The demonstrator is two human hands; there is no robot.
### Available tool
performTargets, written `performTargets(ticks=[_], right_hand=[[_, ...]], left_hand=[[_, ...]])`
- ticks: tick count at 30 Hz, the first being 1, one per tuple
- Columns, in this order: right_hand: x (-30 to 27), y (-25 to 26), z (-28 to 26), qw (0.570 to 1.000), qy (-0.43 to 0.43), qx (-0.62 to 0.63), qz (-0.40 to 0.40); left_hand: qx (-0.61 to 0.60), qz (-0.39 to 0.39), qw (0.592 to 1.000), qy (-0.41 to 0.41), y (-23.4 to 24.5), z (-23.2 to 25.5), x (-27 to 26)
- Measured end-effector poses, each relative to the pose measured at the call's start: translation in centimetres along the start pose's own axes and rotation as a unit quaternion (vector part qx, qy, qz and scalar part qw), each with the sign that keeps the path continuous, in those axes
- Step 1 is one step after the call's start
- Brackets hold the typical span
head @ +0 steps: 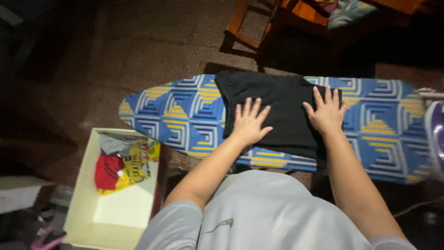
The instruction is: The person irons a white t-shirt and a black t-shirt on an ironing board using a steam iron. After ironing, the person folds the shirts and places them into a drawer along with other folded clothes.
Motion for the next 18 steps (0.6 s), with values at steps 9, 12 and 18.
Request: performTargets(ticks=[9, 12, 18], right_hand=[[-4.2, 2.9, 3.1, 0.992, 0.126, 0.002, -0.006], [-8.2, 3.6, 4.6, 0.981, 0.191, -0.002, -0.025], [-12.2, 6.5, 7.3, 0.975, 0.207, -0.033, -0.071]], left_hand=[[0.049, -0.087, 0.995, 0.023, 0.8, 2.6, -1.0], [0.042, -0.052, 0.998, -0.004, 1.1, 3.3, -1.2], [0.015, -0.03, 0.996, -0.081, -2.4, 12.3, 0.3]])
Point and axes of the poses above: each hand's wrist, its own x-axis towards the middle knuckle, its own y-axis out of the back of the hand, z = x × y, the point moved 6 cm from there along x, towards the middle knuckle, and after that the axes turned 7 degrees about -x, right-handed, at the moved point
